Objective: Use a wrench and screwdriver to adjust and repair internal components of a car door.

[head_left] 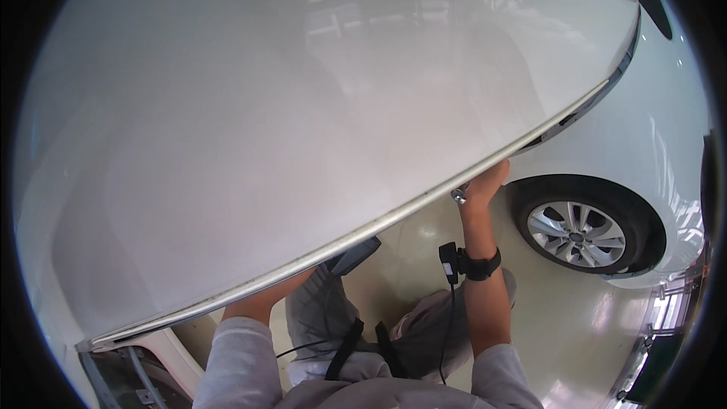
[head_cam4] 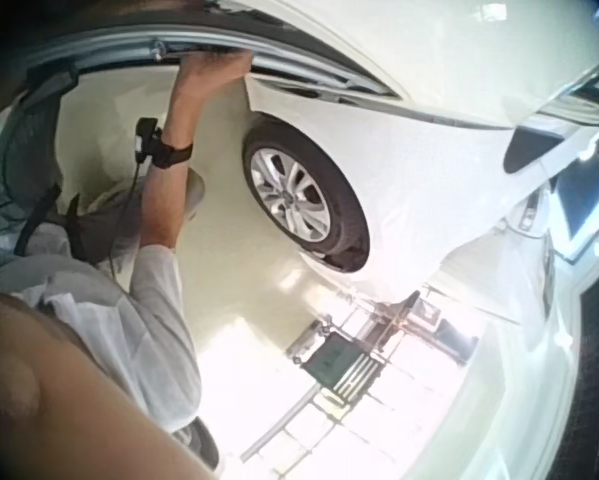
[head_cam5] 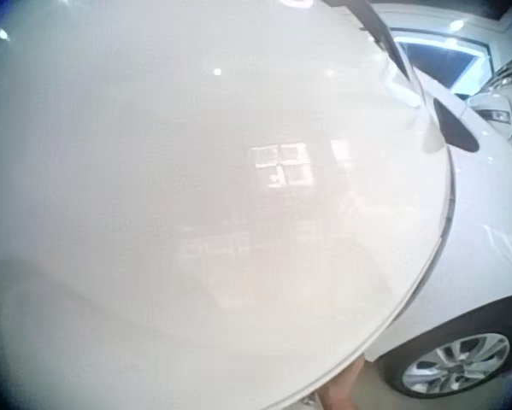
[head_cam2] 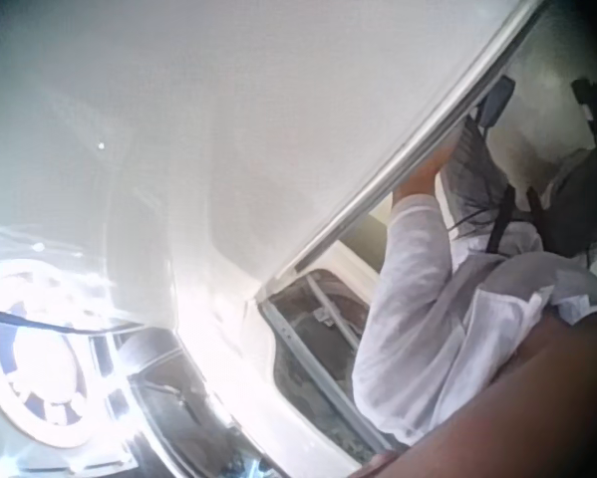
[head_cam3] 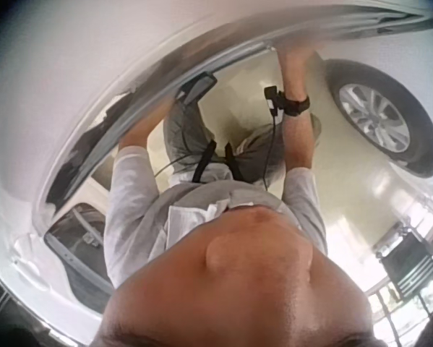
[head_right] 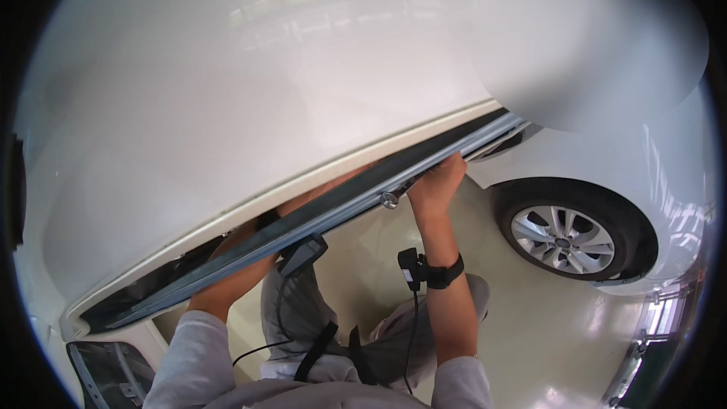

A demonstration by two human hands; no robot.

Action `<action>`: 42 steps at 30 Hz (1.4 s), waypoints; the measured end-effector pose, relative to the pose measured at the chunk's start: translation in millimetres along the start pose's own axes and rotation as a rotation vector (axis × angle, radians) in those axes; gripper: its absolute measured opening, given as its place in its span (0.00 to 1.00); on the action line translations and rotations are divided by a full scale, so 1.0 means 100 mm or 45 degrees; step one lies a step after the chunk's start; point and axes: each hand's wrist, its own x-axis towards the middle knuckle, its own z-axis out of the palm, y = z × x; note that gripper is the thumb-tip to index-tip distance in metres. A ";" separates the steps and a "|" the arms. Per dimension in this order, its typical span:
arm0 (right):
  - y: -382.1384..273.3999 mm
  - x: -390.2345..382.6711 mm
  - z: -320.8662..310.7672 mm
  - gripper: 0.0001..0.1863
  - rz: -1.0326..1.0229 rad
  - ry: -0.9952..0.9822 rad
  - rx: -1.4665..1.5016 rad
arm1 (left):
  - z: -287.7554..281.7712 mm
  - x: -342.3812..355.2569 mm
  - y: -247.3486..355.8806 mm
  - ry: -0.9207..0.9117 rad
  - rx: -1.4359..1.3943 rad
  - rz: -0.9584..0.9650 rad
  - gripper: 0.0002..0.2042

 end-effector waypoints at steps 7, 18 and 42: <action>0.08 0.05 0.02 0.11 -0.287 0.010 -0.168 | 0.02 0.03 -0.01 -0.034 -0.124 -0.001 0.06; 0.22 -0.03 0.03 0.08 -0.320 0.056 -0.125 | -0.09 -0.05 -0.05 -0.002 -0.390 0.037 0.06; 0.24 0.03 -0.01 0.06 -0.461 -0.022 -0.172 | -0.23 -0.13 -0.19 -0.026 -0.921 0.146 0.06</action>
